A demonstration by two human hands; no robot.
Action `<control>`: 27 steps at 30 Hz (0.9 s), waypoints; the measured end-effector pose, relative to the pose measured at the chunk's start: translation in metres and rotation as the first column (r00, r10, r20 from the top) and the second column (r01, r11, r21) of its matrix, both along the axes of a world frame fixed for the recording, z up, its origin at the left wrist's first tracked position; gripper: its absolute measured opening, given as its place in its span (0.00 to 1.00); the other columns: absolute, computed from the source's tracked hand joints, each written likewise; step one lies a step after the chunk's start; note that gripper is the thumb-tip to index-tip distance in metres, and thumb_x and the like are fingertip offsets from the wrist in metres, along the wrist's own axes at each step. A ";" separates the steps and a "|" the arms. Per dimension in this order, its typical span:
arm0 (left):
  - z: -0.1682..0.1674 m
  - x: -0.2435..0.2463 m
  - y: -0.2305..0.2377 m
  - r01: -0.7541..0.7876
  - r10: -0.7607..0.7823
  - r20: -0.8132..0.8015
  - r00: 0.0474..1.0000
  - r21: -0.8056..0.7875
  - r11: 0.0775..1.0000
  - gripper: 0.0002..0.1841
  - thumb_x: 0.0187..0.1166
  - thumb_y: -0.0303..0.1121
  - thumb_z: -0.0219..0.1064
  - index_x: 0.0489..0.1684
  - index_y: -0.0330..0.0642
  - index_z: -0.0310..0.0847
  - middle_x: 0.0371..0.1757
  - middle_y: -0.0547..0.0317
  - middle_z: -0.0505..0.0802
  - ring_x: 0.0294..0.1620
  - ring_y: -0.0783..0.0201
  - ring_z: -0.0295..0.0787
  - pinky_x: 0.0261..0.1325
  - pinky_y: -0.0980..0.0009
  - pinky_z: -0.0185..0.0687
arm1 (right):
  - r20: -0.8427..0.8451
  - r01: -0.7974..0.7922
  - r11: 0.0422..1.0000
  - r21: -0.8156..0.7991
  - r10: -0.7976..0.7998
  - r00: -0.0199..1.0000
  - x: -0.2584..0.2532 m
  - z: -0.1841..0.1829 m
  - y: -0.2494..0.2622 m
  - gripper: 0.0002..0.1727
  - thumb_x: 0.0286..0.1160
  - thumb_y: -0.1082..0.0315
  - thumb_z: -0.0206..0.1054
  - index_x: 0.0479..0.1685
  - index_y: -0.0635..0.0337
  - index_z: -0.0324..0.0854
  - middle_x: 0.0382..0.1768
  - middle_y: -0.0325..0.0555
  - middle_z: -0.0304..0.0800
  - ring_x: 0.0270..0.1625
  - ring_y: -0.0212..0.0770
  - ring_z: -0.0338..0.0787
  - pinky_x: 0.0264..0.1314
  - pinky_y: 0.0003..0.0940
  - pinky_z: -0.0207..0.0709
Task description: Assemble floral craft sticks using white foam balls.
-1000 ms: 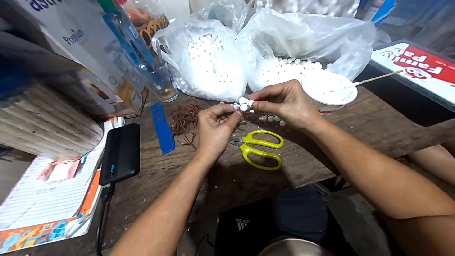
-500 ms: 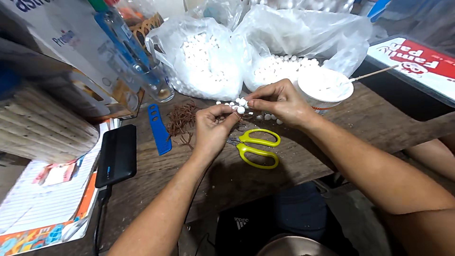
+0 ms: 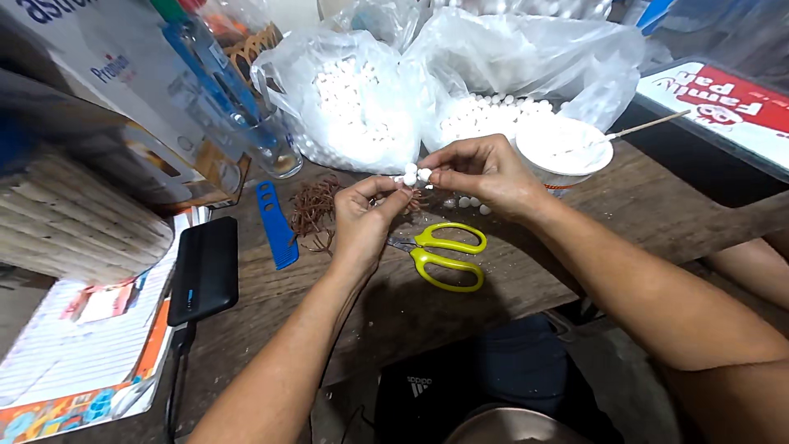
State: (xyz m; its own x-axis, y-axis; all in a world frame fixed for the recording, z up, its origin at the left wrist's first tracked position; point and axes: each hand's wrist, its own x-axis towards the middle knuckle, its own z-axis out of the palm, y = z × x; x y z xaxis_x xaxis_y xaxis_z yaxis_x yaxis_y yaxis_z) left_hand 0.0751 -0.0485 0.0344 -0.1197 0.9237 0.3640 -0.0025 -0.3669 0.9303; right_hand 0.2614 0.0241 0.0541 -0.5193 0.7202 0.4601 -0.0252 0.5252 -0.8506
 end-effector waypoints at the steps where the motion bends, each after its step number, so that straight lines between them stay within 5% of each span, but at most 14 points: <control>1: 0.000 0.000 0.000 -0.002 0.002 0.003 1.000 -0.003 1.000 0.11 0.76 0.16 0.65 0.31 0.44 0.87 0.33 0.68 0.93 0.31 0.74 0.90 0.42 0.76 0.90 | -0.012 -0.006 1.000 -0.001 0.006 1.000 0.000 0.000 0.000 0.08 0.71 0.78 0.70 0.46 0.65 0.88 0.35 0.34 0.92 0.35 0.20 0.88 0.41 0.16 0.84; 27: -0.001 0.001 -0.001 0.043 -0.035 0.097 0.995 -0.074 0.996 0.13 0.75 0.13 0.65 0.29 0.42 0.89 0.32 0.65 0.96 0.33 0.71 0.94 0.46 0.73 0.92 | -0.082 -0.047 0.999 0.018 0.048 0.995 0.000 -0.007 0.004 0.07 0.68 0.82 0.70 0.41 0.67 0.90 0.35 0.35 0.95 0.35 0.20 0.90 0.44 0.18 0.87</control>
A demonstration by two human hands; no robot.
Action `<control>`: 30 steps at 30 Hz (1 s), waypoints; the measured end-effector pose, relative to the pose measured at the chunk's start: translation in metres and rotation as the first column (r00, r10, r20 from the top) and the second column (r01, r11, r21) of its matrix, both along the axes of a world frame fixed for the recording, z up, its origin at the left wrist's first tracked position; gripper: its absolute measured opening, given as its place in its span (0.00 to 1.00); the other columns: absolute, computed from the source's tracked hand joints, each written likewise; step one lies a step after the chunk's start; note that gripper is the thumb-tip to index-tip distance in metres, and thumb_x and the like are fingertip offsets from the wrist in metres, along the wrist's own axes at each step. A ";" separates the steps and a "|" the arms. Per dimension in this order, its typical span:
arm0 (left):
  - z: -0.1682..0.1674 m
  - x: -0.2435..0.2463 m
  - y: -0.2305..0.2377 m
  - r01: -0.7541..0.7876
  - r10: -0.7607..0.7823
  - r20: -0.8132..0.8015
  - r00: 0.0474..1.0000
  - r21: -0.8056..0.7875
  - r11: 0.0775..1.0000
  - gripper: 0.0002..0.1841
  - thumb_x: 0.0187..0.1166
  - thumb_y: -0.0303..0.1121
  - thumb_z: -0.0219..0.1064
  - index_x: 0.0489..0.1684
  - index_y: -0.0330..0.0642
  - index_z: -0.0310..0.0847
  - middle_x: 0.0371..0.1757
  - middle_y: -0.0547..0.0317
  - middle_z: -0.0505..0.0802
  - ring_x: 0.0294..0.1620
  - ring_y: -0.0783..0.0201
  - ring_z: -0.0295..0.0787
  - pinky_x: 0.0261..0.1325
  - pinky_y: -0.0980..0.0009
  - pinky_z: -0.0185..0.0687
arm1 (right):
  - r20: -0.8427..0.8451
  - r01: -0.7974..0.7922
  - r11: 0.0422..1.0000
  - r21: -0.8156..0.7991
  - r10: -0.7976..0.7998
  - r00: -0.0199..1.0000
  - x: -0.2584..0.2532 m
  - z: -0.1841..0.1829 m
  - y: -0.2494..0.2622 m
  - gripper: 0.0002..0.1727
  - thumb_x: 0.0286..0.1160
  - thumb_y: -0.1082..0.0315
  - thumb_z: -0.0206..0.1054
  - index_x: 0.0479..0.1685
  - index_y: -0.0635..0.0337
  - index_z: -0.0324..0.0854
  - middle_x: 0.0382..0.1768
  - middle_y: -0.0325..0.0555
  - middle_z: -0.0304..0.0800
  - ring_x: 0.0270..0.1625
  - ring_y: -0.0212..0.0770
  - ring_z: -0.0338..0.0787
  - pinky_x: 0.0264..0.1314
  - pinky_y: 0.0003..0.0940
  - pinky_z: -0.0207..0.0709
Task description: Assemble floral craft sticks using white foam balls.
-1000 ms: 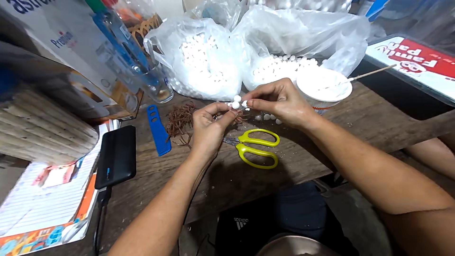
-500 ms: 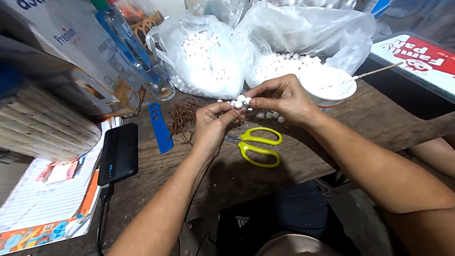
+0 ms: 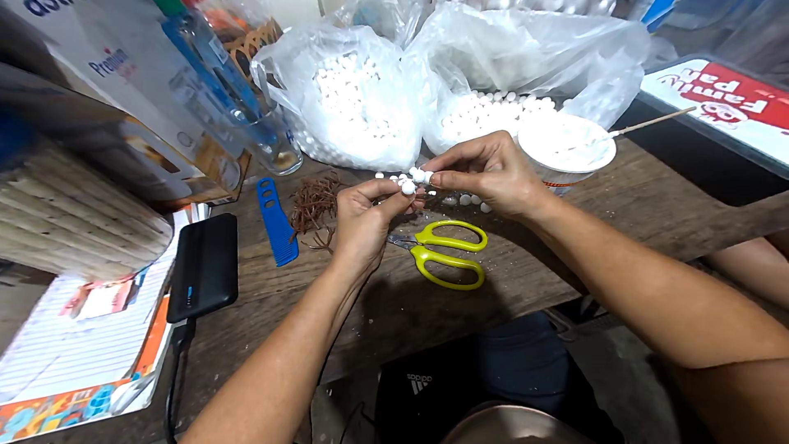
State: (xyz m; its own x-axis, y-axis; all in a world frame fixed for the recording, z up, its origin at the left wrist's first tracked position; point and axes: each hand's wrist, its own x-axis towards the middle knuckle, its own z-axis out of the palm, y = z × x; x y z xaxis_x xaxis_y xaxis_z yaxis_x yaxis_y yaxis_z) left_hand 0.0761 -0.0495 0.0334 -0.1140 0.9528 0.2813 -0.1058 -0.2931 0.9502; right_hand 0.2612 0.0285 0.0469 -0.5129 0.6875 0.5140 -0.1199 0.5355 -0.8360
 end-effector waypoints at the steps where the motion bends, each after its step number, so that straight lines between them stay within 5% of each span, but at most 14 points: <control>1: 0.000 0.000 0.000 0.001 -0.001 -0.003 1.000 -0.001 1.000 0.13 0.75 0.13 0.65 0.29 0.42 0.89 0.32 0.65 0.96 0.33 0.71 0.94 0.46 0.73 0.92 | 0.002 0.002 1.000 0.002 -0.002 1.000 0.000 0.000 0.000 0.07 0.68 0.82 0.70 0.41 0.67 0.90 0.35 0.35 0.95 0.35 0.20 0.90 0.44 0.18 0.87; 9: 0.000 0.001 0.002 0.005 -0.005 0.026 1.000 -0.008 1.000 0.13 0.77 0.13 0.63 0.31 0.43 0.89 0.34 0.66 0.96 0.34 0.72 0.94 0.46 0.74 0.92 | 0.034 0.027 1.000 0.013 -0.027 0.999 0.001 0.005 0.001 0.06 0.71 0.79 0.70 0.44 0.67 0.90 0.36 0.34 0.94 0.35 0.20 0.90 0.44 0.18 0.86; 13: 0.005 -0.002 0.003 0.001 0.009 0.112 0.994 -0.094 0.996 0.13 0.81 0.16 0.61 0.35 0.42 0.89 0.36 0.64 0.96 0.35 0.73 0.94 0.46 0.77 0.91 | 0.253 0.212 0.953 0.216 -0.264 0.931 0.017 0.015 0.006 0.09 0.79 0.72 0.67 0.49 0.66 0.90 0.39 0.40 0.94 0.37 0.20 0.89 0.46 0.18 0.84; 18: 0.012 -0.001 0.009 -0.052 0.098 0.234 0.967 -0.194 0.980 0.13 0.82 0.15 0.57 0.31 0.39 0.85 0.32 0.60 0.95 0.34 0.70 0.94 0.44 0.76 0.91 | 0.684 0.080 0.915 0.396 -0.351 0.639 0.026 0.022 0.000 0.05 0.75 0.73 0.72 0.40 0.64 0.93 0.33 0.51 0.92 0.37 0.46 0.91 0.46 0.48 0.84; 21: 0.012 0.001 0.009 -0.057 0.104 0.233 0.967 -0.198 0.979 0.13 0.81 0.15 0.58 0.31 0.39 0.84 0.32 0.59 0.95 0.33 0.71 0.93 0.43 0.77 0.90 | 0.759 -0.008 0.906 0.423 -0.350 0.550 0.023 0.014 0.001 0.04 0.73 0.74 0.72 0.32 0.65 0.89 0.31 0.55 0.90 0.39 0.56 0.90 0.44 0.57 0.80; 23: 0.012 0.002 0.009 -0.061 0.109 0.231 0.967 -0.207 0.976 0.12 0.81 0.15 0.59 0.31 0.38 0.84 0.32 0.59 0.95 0.33 0.71 0.94 0.42 0.77 0.90 | 0.721 -0.021 0.891 0.453 -0.353 0.596 0.023 0.012 0.002 0.03 0.70 0.76 0.72 0.31 0.64 0.90 0.30 0.54 0.90 0.37 0.55 0.90 0.42 0.57 0.80; 26: 0.010 0.001 0.008 -0.055 0.100 0.224 0.969 -0.200 0.978 0.11 0.81 0.15 0.60 0.33 0.38 0.84 0.33 0.59 0.95 0.34 0.71 0.94 0.42 0.78 0.90 | 0.610 0.065 0.898 0.435 -0.346 0.712 0.022 0.014 -0.002 0.09 0.70 0.77 0.71 0.46 0.65 0.92 0.36 0.54 0.92 0.38 0.48 0.91 0.45 0.49 0.83; 28: 0.006 0.000 0.008 -0.062 0.095 0.196 0.976 -0.167 0.984 0.11 0.81 0.16 0.61 0.32 0.39 0.86 0.33 0.61 0.96 0.34 0.71 0.94 0.43 0.77 0.91 | 0.429 0.137 0.953 0.271 -0.247 0.869 0.020 0.013 -0.003 0.08 0.71 0.75 0.71 0.46 0.65 0.91 0.39 0.47 0.89 0.35 0.33 0.89 0.41 0.29 0.86; 30: 0.005 0.001 0.009 -0.092 0.115 0.184 0.976 -0.130 0.987 0.11 0.79 0.15 0.62 0.31 0.39 0.85 0.32 0.61 0.95 0.33 0.71 0.94 0.43 0.76 0.91 | 0.153 0.113 0.992 -0.052 -0.104 0.983 0.012 0.015 -0.008 0.09 0.67 0.82 0.70 0.43 0.67 0.90 0.40 0.41 0.92 0.34 0.27 0.92 0.42 0.23 0.91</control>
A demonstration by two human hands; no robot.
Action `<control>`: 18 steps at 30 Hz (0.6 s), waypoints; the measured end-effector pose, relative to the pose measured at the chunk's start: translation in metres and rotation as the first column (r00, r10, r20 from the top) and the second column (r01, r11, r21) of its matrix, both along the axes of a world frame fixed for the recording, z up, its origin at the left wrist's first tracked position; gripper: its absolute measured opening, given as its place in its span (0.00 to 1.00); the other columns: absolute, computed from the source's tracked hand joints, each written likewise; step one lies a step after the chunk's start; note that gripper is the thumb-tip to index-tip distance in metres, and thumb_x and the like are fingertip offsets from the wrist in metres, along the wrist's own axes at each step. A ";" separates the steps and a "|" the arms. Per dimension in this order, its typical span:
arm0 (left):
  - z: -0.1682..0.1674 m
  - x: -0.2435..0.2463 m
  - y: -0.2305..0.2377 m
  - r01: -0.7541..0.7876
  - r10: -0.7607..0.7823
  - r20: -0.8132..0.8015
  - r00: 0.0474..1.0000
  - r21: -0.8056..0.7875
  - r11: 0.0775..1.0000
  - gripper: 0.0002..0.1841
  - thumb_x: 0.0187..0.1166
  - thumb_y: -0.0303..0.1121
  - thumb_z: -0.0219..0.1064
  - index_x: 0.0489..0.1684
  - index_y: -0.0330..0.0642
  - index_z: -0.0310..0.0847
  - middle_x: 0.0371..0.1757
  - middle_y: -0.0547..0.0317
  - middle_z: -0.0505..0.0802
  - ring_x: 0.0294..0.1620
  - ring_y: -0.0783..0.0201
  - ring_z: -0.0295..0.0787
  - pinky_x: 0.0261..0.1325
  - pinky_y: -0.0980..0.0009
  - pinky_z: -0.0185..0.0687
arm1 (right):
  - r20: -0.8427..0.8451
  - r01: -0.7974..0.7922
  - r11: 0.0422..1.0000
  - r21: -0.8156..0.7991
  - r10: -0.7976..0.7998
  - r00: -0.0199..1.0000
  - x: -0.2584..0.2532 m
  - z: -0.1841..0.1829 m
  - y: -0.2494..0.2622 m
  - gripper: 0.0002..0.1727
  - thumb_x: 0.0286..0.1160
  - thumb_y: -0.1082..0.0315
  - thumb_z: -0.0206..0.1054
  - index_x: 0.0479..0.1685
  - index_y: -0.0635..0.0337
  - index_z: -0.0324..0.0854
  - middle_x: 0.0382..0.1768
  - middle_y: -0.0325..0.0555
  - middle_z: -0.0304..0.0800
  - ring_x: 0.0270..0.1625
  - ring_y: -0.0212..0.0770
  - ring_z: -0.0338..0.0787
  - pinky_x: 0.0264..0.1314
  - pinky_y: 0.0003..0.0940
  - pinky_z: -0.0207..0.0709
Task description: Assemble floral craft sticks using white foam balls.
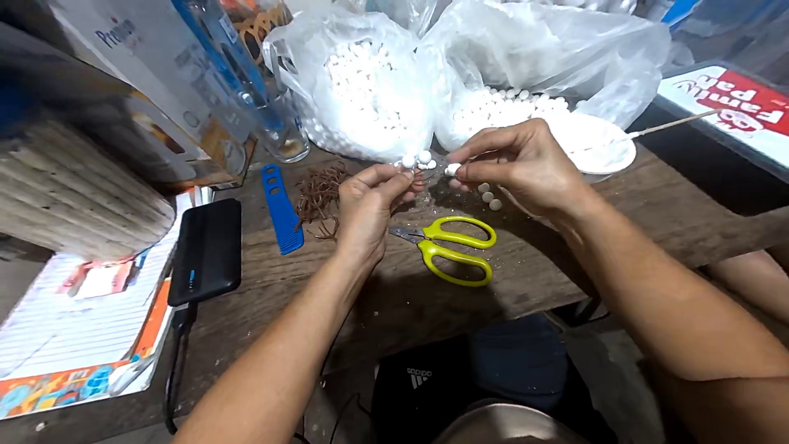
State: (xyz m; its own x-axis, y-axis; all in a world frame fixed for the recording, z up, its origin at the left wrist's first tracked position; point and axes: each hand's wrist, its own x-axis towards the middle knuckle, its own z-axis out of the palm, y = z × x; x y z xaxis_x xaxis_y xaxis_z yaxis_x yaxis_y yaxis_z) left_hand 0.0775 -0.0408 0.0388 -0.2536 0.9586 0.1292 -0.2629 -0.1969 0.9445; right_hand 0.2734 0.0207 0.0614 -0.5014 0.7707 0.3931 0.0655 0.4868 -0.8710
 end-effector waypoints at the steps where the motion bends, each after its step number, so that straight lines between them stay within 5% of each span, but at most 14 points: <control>1: -0.001 0.000 -0.001 -0.009 0.009 -0.026 1.000 0.015 1.000 0.11 0.79 0.15 0.63 0.31 0.40 0.86 0.32 0.62 0.95 0.33 0.72 0.93 0.43 0.77 0.91 | -0.121 -0.034 0.992 -0.124 0.019 0.992 -0.003 0.001 -0.002 0.11 0.67 0.86 0.68 0.44 0.68 0.90 0.39 0.39 0.95 0.35 0.28 0.94 0.44 0.25 0.92; 8: -0.004 0.000 -0.006 -0.045 0.051 -0.106 0.993 0.058 0.997 0.11 0.78 0.17 0.65 0.32 0.44 0.87 0.32 0.67 0.95 0.33 0.75 0.92 0.42 0.79 0.90 | -0.303 -0.168 0.906 -0.387 0.047 0.952 -0.008 0.001 -0.003 0.18 0.71 0.90 0.57 0.44 0.64 0.90 0.36 0.38 0.96 0.38 0.30 0.95 0.47 0.25 0.91; 18: -0.005 0.001 -0.007 -0.039 0.053 -0.135 0.989 0.108 0.993 0.10 0.78 0.18 0.66 0.31 0.44 0.87 0.32 0.67 0.95 0.33 0.74 0.92 0.44 0.77 0.90 | -0.342 -0.225 0.905 -0.362 0.096 0.935 -0.008 -0.007 0.003 0.17 0.68 0.88 0.60 0.46 0.63 0.89 0.37 0.38 0.95 0.39 0.30 0.93 0.48 0.25 0.89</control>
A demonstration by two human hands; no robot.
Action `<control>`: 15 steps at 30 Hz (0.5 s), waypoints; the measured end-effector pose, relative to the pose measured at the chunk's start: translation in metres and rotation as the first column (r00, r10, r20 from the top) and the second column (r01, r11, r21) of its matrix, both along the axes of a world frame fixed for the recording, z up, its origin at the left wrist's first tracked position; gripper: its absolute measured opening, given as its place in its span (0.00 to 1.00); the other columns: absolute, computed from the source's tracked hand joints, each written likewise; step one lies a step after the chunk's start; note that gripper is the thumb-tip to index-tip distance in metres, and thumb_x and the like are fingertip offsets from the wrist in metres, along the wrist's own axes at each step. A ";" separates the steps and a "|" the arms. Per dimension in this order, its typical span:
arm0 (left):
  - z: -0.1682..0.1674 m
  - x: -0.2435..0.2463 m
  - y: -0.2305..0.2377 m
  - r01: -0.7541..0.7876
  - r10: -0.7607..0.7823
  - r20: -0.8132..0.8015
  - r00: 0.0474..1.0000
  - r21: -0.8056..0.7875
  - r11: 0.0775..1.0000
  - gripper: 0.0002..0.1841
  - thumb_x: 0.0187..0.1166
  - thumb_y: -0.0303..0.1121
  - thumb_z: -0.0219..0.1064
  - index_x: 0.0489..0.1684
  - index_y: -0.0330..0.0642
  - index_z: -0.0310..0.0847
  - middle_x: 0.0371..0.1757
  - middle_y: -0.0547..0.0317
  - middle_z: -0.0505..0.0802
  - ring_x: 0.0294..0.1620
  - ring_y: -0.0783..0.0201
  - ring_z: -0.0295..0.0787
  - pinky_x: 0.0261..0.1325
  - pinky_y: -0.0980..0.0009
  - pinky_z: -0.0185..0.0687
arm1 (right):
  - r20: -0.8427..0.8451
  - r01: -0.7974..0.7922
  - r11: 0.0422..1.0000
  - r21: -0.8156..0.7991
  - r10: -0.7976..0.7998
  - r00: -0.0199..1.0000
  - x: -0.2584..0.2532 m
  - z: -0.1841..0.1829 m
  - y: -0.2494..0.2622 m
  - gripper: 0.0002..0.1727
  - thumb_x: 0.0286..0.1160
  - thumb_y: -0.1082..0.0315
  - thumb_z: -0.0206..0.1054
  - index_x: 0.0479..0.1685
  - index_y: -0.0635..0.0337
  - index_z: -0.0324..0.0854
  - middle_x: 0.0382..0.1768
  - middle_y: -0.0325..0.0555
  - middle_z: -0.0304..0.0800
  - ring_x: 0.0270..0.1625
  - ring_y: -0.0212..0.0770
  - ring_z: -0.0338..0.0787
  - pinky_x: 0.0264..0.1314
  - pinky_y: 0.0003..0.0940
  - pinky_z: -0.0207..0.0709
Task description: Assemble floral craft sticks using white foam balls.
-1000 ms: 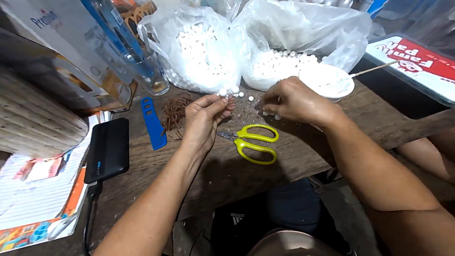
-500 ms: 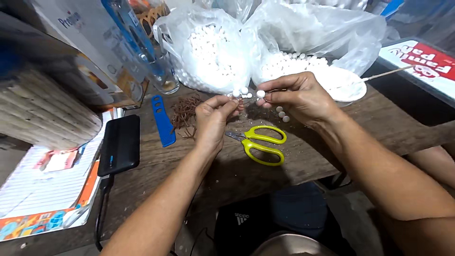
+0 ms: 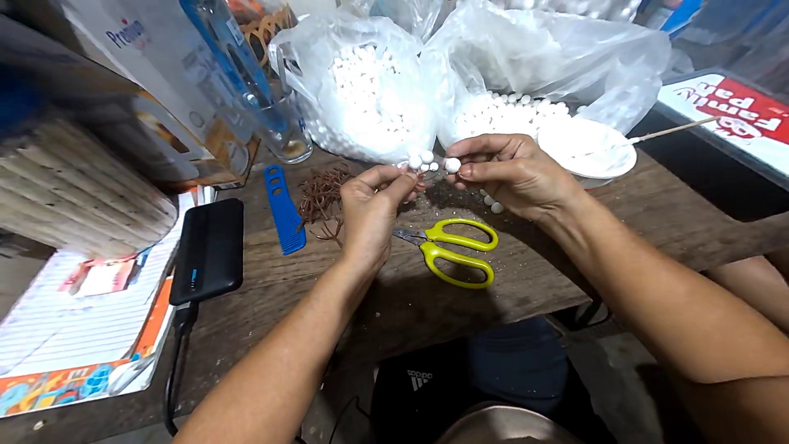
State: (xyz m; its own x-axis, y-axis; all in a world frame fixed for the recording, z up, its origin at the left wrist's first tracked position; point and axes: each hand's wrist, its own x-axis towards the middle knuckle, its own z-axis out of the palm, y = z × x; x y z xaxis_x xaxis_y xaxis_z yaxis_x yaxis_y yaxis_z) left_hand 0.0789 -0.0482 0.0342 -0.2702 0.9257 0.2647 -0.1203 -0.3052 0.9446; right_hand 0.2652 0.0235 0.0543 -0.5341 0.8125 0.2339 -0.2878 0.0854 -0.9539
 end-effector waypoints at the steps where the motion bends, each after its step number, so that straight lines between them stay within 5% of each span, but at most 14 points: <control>1: 0.000 0.000 0.000 0.000 0.000 -0.001 1.000 0.002 1.000 0.10 0.78 0.18 0.66 0.31 0.44 0.87 0.32 0.67 0.95 0.33 0.74 0.92 0.44 0.77 0.90 | 0.003 0.002 1.000 0.001 -0.002 1.000 0.000 0.000 0.000 0.17 0.67 0.88 0.60 0.47 0.63 0.89 0.37 0.38 0.95 0.40 0.30 0.94 0.49 0.26 0.90; 11: 0.000 -0.001 0.000 -0.008 0.008 0.005 1.000 0.000 1.000 0.10 0.78 0.17 0.66 0.32 0.44 0.88 0.32 0.67 0.95 0.33 0.74 0.92 0.44 0.77 0.90 | 0.010 -0.011 0.998 0.061 0.010 1.000 0.002 -0.002 0.001 0.17 0.62 0.89 0.65 0.44 0.62 0.90 0.37 0.39 0.96 0.38 0.30 0.94 0.48 0.26 0.90; 15: 0.001 -0.001 0.001 -0.010 0.010 0.009 1.000 0.004 1.000 0.11 0.78 0.17 0.65 0.31 0.44 0.88 0.31 0.67 0.95 0.32 0.75 0.92 0.43 0.78 0.90 | 0.002 -0.001 1.000 -0.013 0.001 1.000 0.001 0.003 -0.002 0.17 0.72 0.88 0.56 0.44 0.65 0.90 0.38 0.42 0.97 0.40 0.32 0.96 0.50 0.26 0.91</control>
State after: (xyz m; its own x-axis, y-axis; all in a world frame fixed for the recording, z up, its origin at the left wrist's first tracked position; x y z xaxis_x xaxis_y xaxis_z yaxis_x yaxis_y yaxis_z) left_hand 0.0781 -0.0476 0.0348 -0.2817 0.9218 0.2662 -0.1260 -0.3106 0.9421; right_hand 0.2665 0.0216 0.0576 -0.5349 0.8150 0.2227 -0.2862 0.0732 -0.9554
